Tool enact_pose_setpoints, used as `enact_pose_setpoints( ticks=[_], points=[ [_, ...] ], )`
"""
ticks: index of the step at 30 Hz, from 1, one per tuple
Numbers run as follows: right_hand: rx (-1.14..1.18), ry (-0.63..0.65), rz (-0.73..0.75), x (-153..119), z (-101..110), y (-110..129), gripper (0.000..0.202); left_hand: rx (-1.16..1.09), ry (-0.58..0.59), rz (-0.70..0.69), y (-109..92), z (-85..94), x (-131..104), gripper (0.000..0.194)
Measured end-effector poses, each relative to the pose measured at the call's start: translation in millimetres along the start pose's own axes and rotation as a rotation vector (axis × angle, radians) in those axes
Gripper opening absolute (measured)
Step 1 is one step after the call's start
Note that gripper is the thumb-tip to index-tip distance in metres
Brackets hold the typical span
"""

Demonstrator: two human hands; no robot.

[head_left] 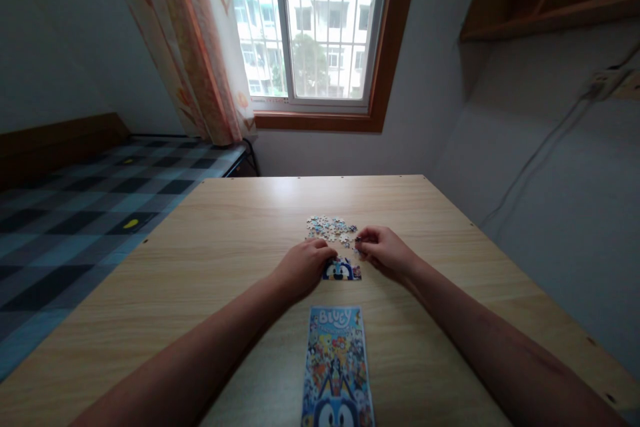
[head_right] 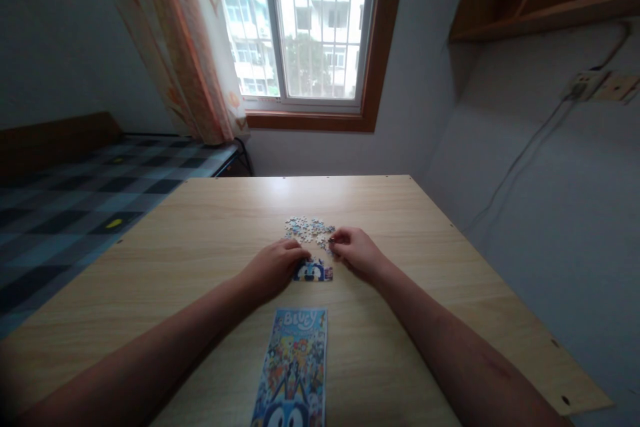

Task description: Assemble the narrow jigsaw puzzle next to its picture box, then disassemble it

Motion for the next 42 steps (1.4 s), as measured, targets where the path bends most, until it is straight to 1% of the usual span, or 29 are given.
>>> enact_pose_setpoints(
  ticks=[3, 7, 10, 13, 16, 21, 26, 29, 32, 33, 35, 36, 38, 40, 42],
  points=[
    [0.079, 0.012, -0.064, 0, 0, -5, 0.031, 0.019, -0.012, 0.033, 1, 2.9, 0, 0.024],
    [0.019, 0.008, -0.079, -3, 0, -3, 0.021, 0.052, -0.005, 0.045, 0, 3.9, 1, 0.02],
    [-0.157, -0.021, 0.019, -6, 1, 7, 0.014, 0.061, 0.003, 0.043, 0, 3.5, 2, 0.02],
    [-0.385, -0.05, 0.128, -8, 1, 16, 0.018, 0.057, 0.006, 0.029, -1, 3.5, 4, 0.019],
    [-0.504, -0.074, 0.16, -9, -1, 17, 0.022, 0.04, -0.001, 0.026, -2, 3.4, 4, 0.02],
    [-0.558, -0.109, 0.205, -9, 0, 17, 0.021, 0.021, -0.021, 0.041, 0, 0.4, 4, 0.02],
    [-0.524, -0.15, 0.197, -5, 6, 18, 0.004, 0.026, -0.031, 0.064, 5, -2.4, 3, 0.022],
    [-0.546, -0.176, 0.171, -2, 10, 18, 0.01, 0.006, -0.033, 0.056, 5, -2.9, 3, 0.023],
    [-0.641, -0.258, 0.196, -5, 17, 21, 0.023, -0.012, -0.041, 0.053, 5, -1.8, 3, 0.023],
    [-0.673, -0.288, 0.217, -7, 20, 24, 0.025, -0.019, -0.053, 0.054, 4, -0.8, 3, 0.024],
    [-0.721, -0.323, 0.254, -11, 25, 30, 0.021, -0.032, -0.077, 0.059, 4, 1.1, 2, 0.024],
    [-0.739, -0.323, 0.268, -12, 26, 33, 0.018, -0.037, -0.082, 0.062, 4, 1.5, 2, 0.024],
    [-0.777, -0.284, 0.301, -16, 24, 38, 0.014, -0.045, -0.087, 0.07, 5, 1.2, 1, 0.024],
    [-0.801, -0.213, 0.363, -21, 14, 42, 0.013, -0.061, -0.101, 0.079, 6, 0.3, 1, 0.023],
    [-0.809, -0.138, 0.461, -28, -1, 46, 0.014, -0.092, -0.13, 0.089, 8, 0.0, 0, 0.021]
  ],
)
Point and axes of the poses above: each hand's wrist, its own x-axis towards the middle knuckle, its own z-axis out of the back of the hand, y = z × x, the point moved 5 cm from there along x, towards the middle knuckle, and after that the axes turned 5 degrees about -z, right-handed, at the moved point
